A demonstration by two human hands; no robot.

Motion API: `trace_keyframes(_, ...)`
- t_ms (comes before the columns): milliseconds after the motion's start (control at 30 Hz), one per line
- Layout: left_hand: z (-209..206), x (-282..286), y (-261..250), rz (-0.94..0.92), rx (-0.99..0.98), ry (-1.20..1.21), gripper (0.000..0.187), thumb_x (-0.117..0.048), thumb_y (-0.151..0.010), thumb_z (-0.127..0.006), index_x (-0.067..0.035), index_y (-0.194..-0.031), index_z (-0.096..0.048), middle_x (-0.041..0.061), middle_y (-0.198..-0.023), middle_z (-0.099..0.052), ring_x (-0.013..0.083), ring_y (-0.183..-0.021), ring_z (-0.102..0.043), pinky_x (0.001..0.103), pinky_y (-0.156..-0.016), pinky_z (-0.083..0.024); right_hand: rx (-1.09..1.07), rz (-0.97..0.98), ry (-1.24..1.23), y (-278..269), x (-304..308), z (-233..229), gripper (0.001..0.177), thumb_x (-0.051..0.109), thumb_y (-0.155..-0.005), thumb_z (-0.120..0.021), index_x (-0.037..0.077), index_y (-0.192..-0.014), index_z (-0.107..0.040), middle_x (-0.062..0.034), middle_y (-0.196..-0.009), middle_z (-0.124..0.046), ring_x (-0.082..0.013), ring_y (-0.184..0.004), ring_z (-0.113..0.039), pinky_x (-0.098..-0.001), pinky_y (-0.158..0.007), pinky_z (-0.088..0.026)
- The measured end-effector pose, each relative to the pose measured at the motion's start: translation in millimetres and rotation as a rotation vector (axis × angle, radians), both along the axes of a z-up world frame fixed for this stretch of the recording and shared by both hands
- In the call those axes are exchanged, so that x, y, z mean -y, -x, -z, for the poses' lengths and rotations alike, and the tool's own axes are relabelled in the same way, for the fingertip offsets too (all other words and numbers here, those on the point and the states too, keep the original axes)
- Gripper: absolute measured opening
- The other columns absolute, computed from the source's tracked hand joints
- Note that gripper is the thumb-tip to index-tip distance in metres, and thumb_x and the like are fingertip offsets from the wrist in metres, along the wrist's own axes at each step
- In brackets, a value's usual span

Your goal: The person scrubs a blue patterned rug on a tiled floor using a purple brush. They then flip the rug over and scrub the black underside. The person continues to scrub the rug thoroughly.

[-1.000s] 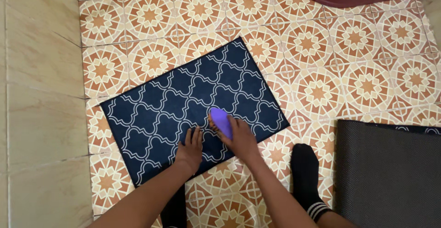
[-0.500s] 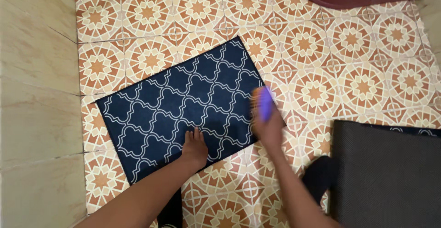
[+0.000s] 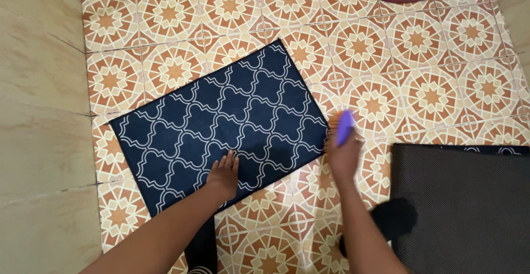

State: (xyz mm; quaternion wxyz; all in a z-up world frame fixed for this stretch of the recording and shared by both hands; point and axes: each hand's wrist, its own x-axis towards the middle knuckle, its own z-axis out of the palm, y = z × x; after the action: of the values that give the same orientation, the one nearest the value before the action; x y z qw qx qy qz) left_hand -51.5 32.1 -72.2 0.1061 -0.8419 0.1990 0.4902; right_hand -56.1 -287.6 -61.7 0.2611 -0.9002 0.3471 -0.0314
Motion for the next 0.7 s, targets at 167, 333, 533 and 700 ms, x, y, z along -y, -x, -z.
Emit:
trace_keyframes(167, 9.8, 3.3, 1.2, -0.012, -0.014, -0.033, 0.088, -0.011, -0.099, -0.050, -0.002, -0.164, 0.009, 0.021, -0.172, 0.019, 0.0321, -0.160, 0.001, 0.046, -0.128, -0.012, 0.067, 0.091, -0.097, -8.0, 17.3, -18.8, 0.070, 0.044, -0.100, -0.059, 0.003, -0.153, -0.039, -0.0280, -0.130, -0.055, -0.0425, -0.115, -0.060, -0.0522, -0.099, -0.048)
trace_keyframes(333, 21.5, 11.3, 5.6, -0.104, 0.006, -0.027, 0.081, -0.018, -0.102, -0.046, 0.000, -0.163, 0.004, 0.023, -0.171, 0.017, 0.0358, -0.160, 0.000, 0.049, -0.128, -0.013, 0.001, -0.409, -0.298, -1.0, -86.2, 1.7, 0.064, 0.036, -0.093, -0.064, 0.011, -0.150, -0.048, -0.0204, -0.128, -0.062, -0.0341, -0.113, -0.066, -0.0445, -0.098, -0.056)
trace_keyframes(533, 17.9, 5.5, 6.1, -0.069, 0.015, -0.002, 0.083, -0.020, -0.103, -0.049, 0.000, -0.163, 0.004, 0.024, -0.170, 0.017, 0.0356, -0.160, -0.001, 0.048, -0.127, -0.016, -0.157, -0.769, -0.137, 10.2, -139.0, -2.9, 0.067, 0.048, -0.093, -0.064, 0.013, -0.147, -0.046, -0.0231, -0.124, -0.059, -0.0397, -0.110, -0.063, -0.0487, -0.085, -0.056)
trace_keyframes(700, 0.8, 9.5, 3.9, 0.096, 0.106, -0.017, 0.080, -0.022, -0.103, -0.053, 0.005, -0.163, -0.007, 0.028, -0.171, 0.003, 0.0385, -0.157, -0.014, 0.047, -0.124, -0.024, -0.084, -0.317, -0.128, -3.8, -38.2, 8.0, 0.068, 0.041, -0.087, -0.064, 0.017, -0.149, -0.050, -0.0244, -0.117, -0.062, -0.0422, -0.099, -0.068, -0.0518, -0.082, -0.057)
